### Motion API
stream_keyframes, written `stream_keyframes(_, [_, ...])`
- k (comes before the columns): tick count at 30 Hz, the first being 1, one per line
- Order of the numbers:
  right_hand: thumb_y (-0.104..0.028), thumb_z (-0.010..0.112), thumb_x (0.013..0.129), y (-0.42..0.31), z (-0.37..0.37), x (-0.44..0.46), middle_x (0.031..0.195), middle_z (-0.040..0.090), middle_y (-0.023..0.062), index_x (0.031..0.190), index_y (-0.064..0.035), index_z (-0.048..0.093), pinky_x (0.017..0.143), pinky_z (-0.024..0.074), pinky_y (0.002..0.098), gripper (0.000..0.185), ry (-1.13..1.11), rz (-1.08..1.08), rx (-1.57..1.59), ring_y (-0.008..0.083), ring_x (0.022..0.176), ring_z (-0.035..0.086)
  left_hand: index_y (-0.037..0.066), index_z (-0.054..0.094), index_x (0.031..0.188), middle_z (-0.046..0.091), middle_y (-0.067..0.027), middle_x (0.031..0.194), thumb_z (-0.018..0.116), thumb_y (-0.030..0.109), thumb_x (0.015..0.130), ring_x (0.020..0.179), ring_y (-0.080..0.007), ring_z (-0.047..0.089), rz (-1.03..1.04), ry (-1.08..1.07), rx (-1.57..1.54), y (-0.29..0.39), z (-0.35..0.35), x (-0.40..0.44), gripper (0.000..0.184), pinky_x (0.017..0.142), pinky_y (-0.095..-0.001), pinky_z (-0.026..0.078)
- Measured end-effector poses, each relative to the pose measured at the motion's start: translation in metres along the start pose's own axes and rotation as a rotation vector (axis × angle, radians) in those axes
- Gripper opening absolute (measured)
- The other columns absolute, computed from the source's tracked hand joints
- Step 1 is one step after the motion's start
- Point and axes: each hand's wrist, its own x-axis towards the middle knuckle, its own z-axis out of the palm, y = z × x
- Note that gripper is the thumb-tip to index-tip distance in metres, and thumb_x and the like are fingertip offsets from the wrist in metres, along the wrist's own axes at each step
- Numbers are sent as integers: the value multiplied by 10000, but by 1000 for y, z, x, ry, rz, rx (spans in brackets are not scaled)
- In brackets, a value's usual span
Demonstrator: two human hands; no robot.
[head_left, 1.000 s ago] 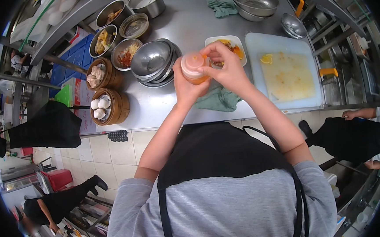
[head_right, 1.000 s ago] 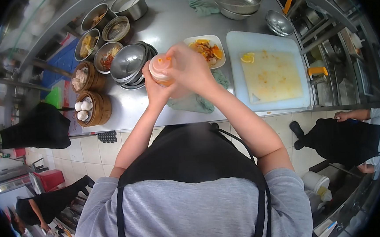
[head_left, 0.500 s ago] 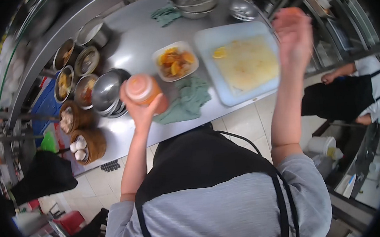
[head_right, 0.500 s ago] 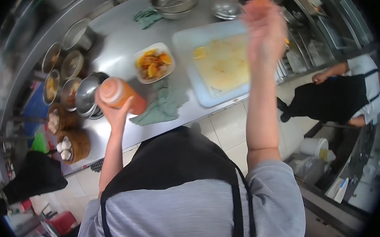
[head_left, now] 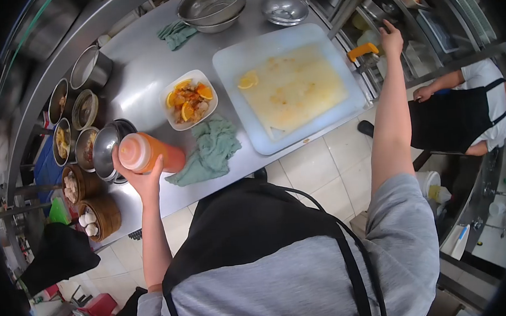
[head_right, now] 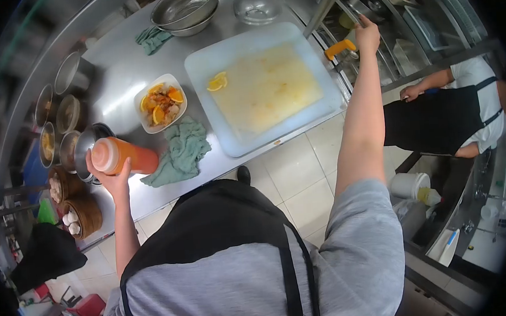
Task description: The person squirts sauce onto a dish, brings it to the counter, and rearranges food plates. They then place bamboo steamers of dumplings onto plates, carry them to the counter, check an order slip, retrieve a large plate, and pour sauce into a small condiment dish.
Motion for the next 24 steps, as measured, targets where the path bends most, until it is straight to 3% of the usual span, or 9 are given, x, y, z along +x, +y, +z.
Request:
stream_keyframes(1, [-159, 561, 780, -9, -1, -4, 1055, 601, 125, 1123, -224, 585, 819, 449, 349, 350, 39, 86, 124, 272, 954, 585, 46, 157, 1324, 338, -133, 1245, 800, 135, 562, 1166, -247, 384, -4, 12, 11, -4, 2, 3, 1001, 991, -365, 318])
stream_keyframes(2, [-190, 580, 807, -10, 10, -9, 863, 653, 93, 1040, -96, 619, 759, 459, 297, 254, 129, -25, 347, 214, 853, 619, 42, 178, 1317, 346, -138, 1239, 804, 149, 550, 1166, -244, 385, 69, 49, 101, -12, 3, 6, 996, 987, -360, 320])
stream_keyframes(5, [-165, 579, 838, -97, 19, -95, 848, 627, 46, 974, 1, 605, 710, 448, 231, 216, -238, -41, 1067, 107, 776, 574, 31, 238, 1296, 391, -150, 1206, 810, 198, 520, 1137, -240, 421, 81, 102, 258, -22, -1, 23, 979, 965, -349, 341])
stream_keyframes(8, [-206, 674, 746, -196, 15, -219, 990, 612, 76, 1059, -47, 581, 808, 433, 279, 363, -814, -122, 942, 146, 936, 560, 34, 246, 1291, 428, -153, 1178, 805, 214, 529, 1085, -241, 471, 65, 55, 70, 17, 1, 34, 962, 934, -347, 374])
stream_keyframes(11, [-271, 782, 607, -267, -14, -290, 1229, 480, 121, 1305, -48, 351, 940, 355, 347, 850, -965, -608, 952, 211, 1129, 461, 48, 234, 1290, 435, -152, 1172, 795, 175, 552, 1073, -236, 483, 42, -62, -122, 65, 4, 41, 936, 918, -352, 394])
stream_keyframes(13, [-284, 800, 572, -289, -19, -312, 1252, 442, 132, 1310, -25, 312, 956, 337, 362, 921, -1049, -643, 1093, 215, 1132, 451, 57, 228, 1286, 437, -151, 1169, 788, 148, 568, 1075, -232, 483, 22, -154, -285, 83, 19, 41, 915, 910, -354, 403])
stream_keyframes(15, [-282, 801, 564, -295, -36, -314, 1249, 433, 131, 1300, -22, 312, 951, 341, 356, 921, -1161, -534, 1169, 211, 1130, 448, 71, 222, 1268, 440, -149, 1162, 768, 98, 611, 1069, -230, 489, -14, -160, -593, 93, 36, 40, 855, 890, -359, 423])
stream_keyframes(20, [-255, 790, 565, -272, -37, -306, 1166, 470, 106, 1248, -24, 352, 927, 362, 335, 844, -1286, -276, 1166, 199, 1081, 468, 71, 229, 1254, 424, -155, 1179, 724, 91, 687, 1063, -227, 484, -44, -50, -727, 68, 84, 27, 753, 876, -346, 431])
stream_keyframes(24, [-257, 789, 544, -265, -50, -268, 1094, 514, 99, 1206, -20, 384, 887, 388, 330, 811, -1334, -326, 730, 204, 1018, 499, 106, 177, 1280, 375, -127, 1223, 643, 62, 750, 1078, -216, 455, -80, -85, -707, 59, 95, 26, 707, 886, -341, 415])
